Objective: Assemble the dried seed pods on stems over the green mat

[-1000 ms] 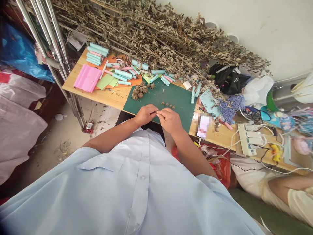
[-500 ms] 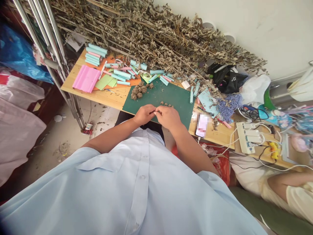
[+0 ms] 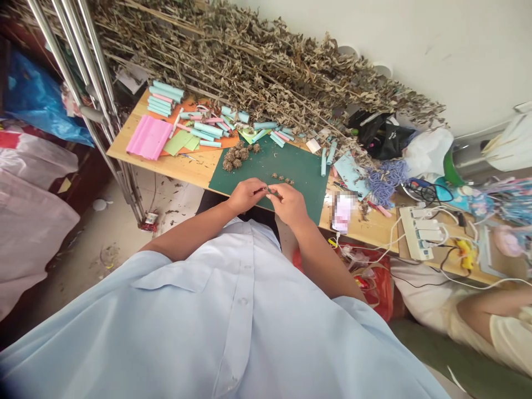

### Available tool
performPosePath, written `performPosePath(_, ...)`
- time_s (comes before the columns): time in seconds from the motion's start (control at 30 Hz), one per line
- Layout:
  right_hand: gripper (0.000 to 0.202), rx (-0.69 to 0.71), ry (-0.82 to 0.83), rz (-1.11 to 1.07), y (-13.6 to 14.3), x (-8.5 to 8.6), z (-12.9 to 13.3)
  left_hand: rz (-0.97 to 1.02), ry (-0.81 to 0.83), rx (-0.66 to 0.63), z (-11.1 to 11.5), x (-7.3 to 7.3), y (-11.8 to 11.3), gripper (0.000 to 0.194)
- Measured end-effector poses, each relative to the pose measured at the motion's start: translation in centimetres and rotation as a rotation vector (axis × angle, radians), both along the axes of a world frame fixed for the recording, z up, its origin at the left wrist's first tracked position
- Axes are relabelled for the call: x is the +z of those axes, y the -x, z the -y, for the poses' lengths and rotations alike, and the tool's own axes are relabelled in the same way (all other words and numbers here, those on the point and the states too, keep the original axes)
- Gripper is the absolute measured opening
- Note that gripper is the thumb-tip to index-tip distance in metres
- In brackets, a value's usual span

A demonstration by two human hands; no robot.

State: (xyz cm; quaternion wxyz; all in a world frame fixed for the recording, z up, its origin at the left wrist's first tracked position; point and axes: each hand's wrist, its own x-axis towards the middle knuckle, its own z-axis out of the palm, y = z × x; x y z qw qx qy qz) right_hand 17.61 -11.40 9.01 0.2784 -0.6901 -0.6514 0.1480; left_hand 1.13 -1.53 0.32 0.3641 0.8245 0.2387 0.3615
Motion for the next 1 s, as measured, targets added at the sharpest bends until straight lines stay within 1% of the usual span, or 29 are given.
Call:
performPosePath(0.17,0.018,0.055,-0.045,0.026,0.1,-0.5,-0.8,-0.003,-0.012,-0.014,0.0,0.3,0.2,0.022)
performPosePath(0.27,0.019,0.081,-0.023,0.017,0.0,-0.4,-1.4,-0.015,-0.010,-0.015,-0.1,0.4,0.3,0.026)
performPosePath(0.4,0.017,0.092,0.015,-0.057,-0.3,0.1,-1.9,-0.011,-0.006,-0.016,-0.1,0.3,0.3,0.030)
performPosePath(0.47,0.017,0.051,0.057,-0.117,-0.3,0.4,-2.1,-0.003,-0.008,-0.014,-0.1,0.2,0.2,0.032)
performPosePath(0.53,0.018,-0.029,0.151,-0.220,-0.3,0.6,-2.5,0.005,-0.013,-0.020,-0.1,0.0,0.2,0.033)
performPosePath(0.63,0.025,-0.165,0.313,-0.469,0.1,0.7,-3.0,0.016,-0.021,-0.032,-0.1,-0.1,0.1,0.034)
performPosePath(0.7,0.030,-0.222,0.360,-0.613,0.4,0.7,-3.1,0.013,-0.020,-0.029,-0.1,-0.1,0.2,0.036)
performPosePath(0.73,0.032,-0.234,0.358,-0.658,0.5,0.6,-3.0,0.011,-0.016,-0.026,0.0,0.0,0.2,0.036)
performPosePath(0.8,0.034,-0.246,0.305,-0.679,0.6,0.5,-2.7,0.009,0.001,-0.023,0.0,0.2,0.2,0.035)
performPosePath(0.83,0.034,-0.254,0.251,-0.651,0.6,0.5,-2.4,0.010,0.012,-0.024,0.0,0.4,0.2,0.034)
performPosePath(0.9,0.030,-0.249,0.105,-0.510,0.4,0.5,-1.7,0.011,0.033,-0.025,0.0,0.5,0.2,0.030)
performPosePath(0.93,0.026,-0.214,0.031,-0.412,0.2,0.6,-1.3,0.010,0.038,-0.026,0.0,0.6,0.2,0.027)
performPosePath(1.0,0.020,-0.074,-0.071,-0.220,0.1,0.7,-0.6,0.008,0.042,-0.030,0.0,0.6,0.2,0.024)
